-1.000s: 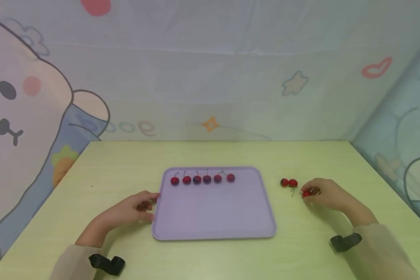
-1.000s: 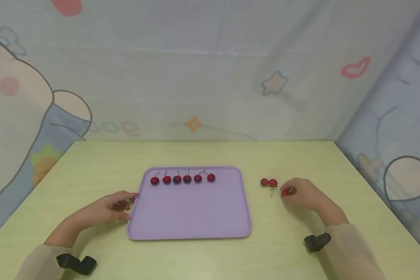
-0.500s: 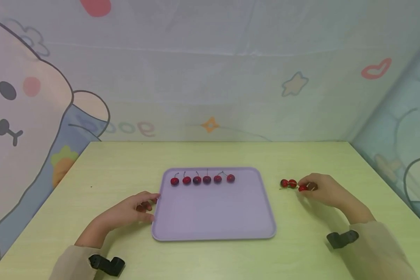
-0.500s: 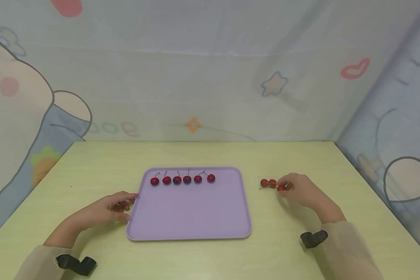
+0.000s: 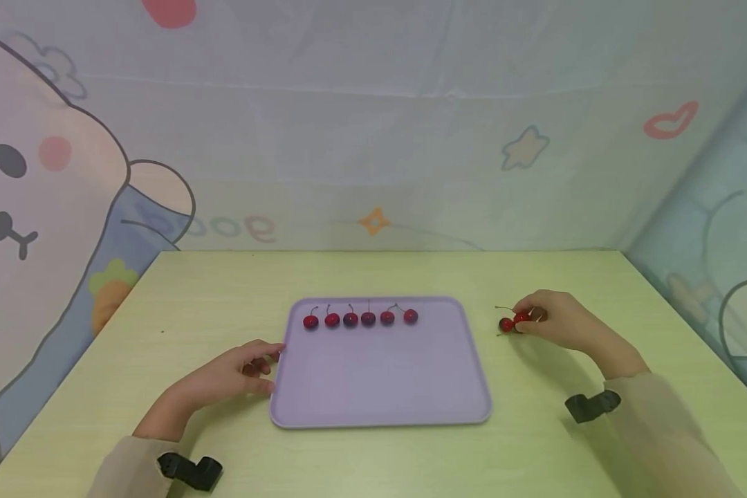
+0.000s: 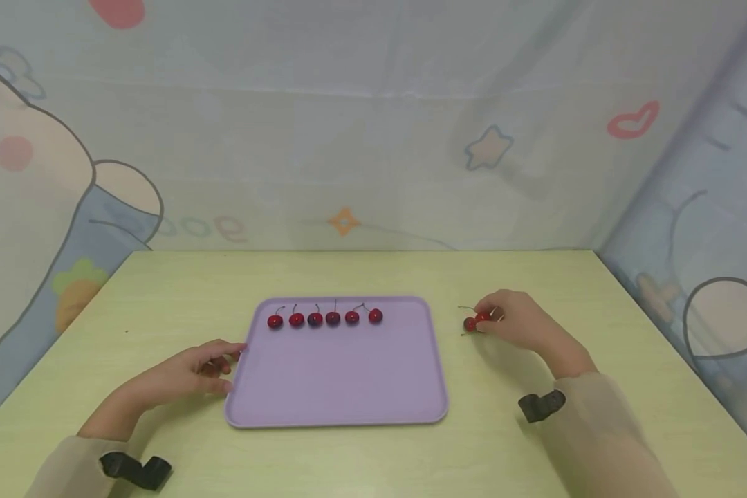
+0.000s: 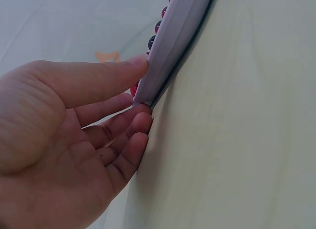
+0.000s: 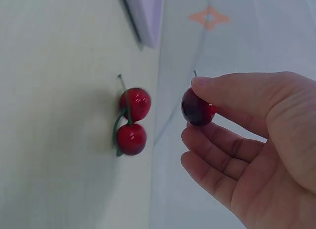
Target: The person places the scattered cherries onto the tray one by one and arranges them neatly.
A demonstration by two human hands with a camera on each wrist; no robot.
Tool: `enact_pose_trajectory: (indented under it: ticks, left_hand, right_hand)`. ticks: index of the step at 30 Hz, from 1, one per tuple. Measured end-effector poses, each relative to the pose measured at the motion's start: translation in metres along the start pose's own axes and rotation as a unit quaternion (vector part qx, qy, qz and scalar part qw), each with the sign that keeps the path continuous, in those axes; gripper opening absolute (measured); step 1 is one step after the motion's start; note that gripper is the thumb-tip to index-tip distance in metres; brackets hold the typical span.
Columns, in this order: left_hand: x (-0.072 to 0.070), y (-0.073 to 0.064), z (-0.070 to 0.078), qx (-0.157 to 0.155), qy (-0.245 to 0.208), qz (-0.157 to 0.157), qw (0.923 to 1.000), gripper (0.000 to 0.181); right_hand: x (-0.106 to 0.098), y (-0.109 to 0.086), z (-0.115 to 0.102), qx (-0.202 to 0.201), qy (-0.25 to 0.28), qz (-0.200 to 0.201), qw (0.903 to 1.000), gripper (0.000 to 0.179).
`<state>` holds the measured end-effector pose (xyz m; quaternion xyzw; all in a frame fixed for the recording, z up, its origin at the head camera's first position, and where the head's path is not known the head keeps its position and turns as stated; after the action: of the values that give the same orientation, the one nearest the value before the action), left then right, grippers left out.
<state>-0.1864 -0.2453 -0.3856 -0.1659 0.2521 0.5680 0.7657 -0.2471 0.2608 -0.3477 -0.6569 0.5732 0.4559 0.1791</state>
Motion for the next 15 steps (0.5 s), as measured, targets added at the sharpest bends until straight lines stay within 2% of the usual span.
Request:
enact_pose_trajectory:
  ticks: [4,11,15]
  left_hand:
    - [0.0,0.0,-0.001,0.002,-0.001,-0.001,1.0,0.067]
    - [0.0,0.0,0.0,0.002,0.001,0.0,1.0,0.067]
    - [-0.001,0.0,0.0,0.0,0.001,-0.002,1.0,0.067]
  right_hand:
    - [0.002,0.01,-0.01,-0.004,0.009,-0.004,0.9999,0.026]
    - [0.011,0.023,-0.025,0.024,0.061,-0.025,0.9975,0.028]
    - [0.018,0.029,-0.034,0.031,0.069,-0.02,0.997,0.028]
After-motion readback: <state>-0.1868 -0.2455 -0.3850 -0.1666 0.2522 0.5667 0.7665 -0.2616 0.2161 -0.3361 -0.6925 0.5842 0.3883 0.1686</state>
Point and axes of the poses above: each hand's wrist, its own y-axis towards the middle knuckle, its own x-axis out of the palm, z = x × y, the point moved 2 cm from there along y, towards the middle knuckle, and after that the axes turned 14 degrees about z, right-handed, at the moved point
